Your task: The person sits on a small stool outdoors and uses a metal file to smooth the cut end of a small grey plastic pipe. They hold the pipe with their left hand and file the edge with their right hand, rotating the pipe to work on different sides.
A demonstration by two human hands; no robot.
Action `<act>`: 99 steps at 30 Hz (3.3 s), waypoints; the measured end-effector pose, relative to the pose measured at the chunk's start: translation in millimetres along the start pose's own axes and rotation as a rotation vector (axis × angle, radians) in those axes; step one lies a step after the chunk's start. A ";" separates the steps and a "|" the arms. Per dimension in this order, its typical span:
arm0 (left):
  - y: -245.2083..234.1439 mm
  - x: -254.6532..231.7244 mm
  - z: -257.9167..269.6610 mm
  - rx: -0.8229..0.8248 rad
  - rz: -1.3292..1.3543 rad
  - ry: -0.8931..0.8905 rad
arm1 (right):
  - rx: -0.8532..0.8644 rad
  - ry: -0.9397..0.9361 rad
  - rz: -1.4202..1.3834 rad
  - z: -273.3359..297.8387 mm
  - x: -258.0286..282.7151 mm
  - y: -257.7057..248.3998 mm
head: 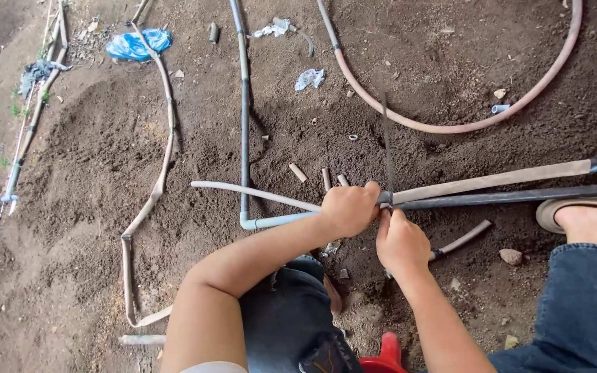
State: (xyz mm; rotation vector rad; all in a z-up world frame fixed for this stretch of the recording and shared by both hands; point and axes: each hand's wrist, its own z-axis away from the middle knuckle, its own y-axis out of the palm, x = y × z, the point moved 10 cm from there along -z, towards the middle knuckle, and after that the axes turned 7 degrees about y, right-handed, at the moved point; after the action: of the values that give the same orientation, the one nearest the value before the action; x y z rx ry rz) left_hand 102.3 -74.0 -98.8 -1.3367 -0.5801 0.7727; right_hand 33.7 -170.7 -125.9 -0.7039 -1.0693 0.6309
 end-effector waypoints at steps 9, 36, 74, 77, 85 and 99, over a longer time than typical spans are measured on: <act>7.9 -0.7 -4.0 0.050 0.046 0.005 | 0.007 0.038 -0.013 0.2 -7.6 11.6; -56.3 133.1 16.2 -0.332 0.237 -0.361 | 0.047 -0.180 0.094 38.3 -56.1 85.9; -93.0 29.6 46.4 -0.390 0.545 0.098 | -0.081 -0.233 -0.449 81.6 -86.5 4.3; -82.6 25.0 42.1 -0.307 0.658 0.146 | -0.094 -0.201 -0.485 78.6 -96.0 1.5; -63.7 24.0 35.8 -0.245 0.703 0.176 | -0.123 -0.187 -0.488 80.4 -104.0 -2.8; -78.7 24.0 36.2 -0.381 0.794 0.145 | -0.056 -0.297 -0.538 79.1 -73.8 8.8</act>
State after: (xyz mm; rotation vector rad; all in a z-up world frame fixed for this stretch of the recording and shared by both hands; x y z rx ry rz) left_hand 102.5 -36.9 -16.9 -1.9966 -0.0511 1.2251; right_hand -66.7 -204.8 -149.1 -0.3463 -1.4858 0.2416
